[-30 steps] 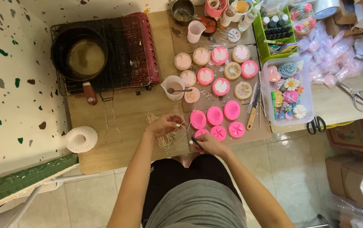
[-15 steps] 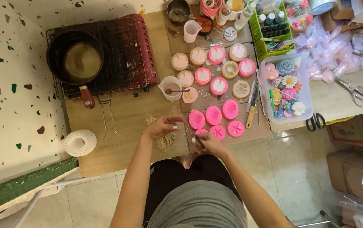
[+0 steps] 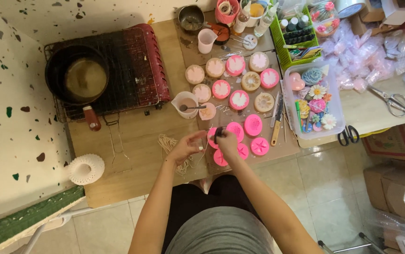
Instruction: The person is preparing wicks and placing them into candle molds.
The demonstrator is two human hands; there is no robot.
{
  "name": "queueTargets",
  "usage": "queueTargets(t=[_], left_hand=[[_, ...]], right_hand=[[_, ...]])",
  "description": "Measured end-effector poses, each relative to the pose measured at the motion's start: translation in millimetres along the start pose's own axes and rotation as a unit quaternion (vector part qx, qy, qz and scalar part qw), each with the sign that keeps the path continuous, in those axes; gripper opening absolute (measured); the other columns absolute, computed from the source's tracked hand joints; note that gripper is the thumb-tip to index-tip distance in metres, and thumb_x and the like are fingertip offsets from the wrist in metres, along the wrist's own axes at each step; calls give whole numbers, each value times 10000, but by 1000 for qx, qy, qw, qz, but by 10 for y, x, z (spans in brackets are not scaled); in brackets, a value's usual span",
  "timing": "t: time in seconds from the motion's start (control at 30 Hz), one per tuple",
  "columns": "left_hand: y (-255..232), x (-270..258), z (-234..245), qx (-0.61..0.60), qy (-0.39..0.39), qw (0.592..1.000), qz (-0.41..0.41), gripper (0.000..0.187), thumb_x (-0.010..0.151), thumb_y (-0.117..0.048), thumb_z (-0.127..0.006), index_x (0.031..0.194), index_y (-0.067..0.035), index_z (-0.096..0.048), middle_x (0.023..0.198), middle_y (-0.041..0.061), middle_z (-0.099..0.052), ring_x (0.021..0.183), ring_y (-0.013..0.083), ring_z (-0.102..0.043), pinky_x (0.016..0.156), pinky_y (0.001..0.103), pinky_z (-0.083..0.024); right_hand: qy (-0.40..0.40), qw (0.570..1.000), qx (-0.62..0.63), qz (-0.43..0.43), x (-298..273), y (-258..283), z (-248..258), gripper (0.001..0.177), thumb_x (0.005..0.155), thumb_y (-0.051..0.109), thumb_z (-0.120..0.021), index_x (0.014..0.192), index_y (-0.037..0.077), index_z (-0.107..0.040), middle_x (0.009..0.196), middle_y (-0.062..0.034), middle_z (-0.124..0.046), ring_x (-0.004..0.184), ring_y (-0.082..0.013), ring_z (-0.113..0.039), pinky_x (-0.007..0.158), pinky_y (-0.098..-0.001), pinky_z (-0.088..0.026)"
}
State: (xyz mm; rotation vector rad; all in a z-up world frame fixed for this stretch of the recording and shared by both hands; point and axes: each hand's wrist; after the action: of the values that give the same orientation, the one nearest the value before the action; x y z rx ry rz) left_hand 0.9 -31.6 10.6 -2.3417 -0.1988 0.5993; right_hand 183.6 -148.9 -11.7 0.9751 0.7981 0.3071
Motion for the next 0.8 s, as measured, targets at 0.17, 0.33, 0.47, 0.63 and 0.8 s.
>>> queueTargets(t=[0.17,0.33,0.47,0.63,0.8], left_hand=[[52,18,3,74,-117,990,-21,713,823,165,-643,1484,-36,-471,1477,127,-539,1001,140,-692,881,307,-585],[13,-5,17,87,-154,984,-14,750,775,199,-583,1471,-60,-482,1462,125,-541,1026,199,-716,775,294,-564],[-92,-39,-89,86,-177,980,-15,744,805,197,-595,1477,-94,-468,1439,115,-534,1034,212,-718,773,292,-579],[81,110,35,63,-138,988,-13,791,788,200,-601,1495,-119,-443,1433,101,-535,977,184,-688,772,307,-591],[78,162,22,108,-136,985,15,818,781,163,-668,1516,-131,-460,1353,97,-608,918,146,-641,767,304,-586]], right_hand=[[-97,995,-22,7,809,-55,218,143,780,128,-794,839,1,-761,674,-47,-689,597,-114,-611,543,-320,-471],[-110,993,-37,-17,1071,136,266,132,765,105,-718,846,18,-776,703,-90,-728,619,-141,-670,563,-326,-509],[-109,988,-114,4,630,417,334,136,822,139,-741,888,23,-764,717,-100,-708,636,-164,-666,592,-334,-491],[97,986,58,126,187,-130,38,121,794,-12,-663,913,-9,-680,781,-41,-704,728,-101,-651,657,-286,-527],[88,993,-49,65,-238,279,-49,102,829,4,-760,883,-27,-679,734,-42,-687,666,-86,-594,590,-277,-482]])
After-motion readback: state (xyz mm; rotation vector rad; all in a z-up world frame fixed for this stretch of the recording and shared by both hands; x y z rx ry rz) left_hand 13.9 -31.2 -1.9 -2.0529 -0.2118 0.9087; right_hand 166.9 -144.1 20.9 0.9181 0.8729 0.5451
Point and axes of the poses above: each hand's wrist, its own x-axis towards the middle knuckle, its own z-axis out of the back of the hand, y = z × x
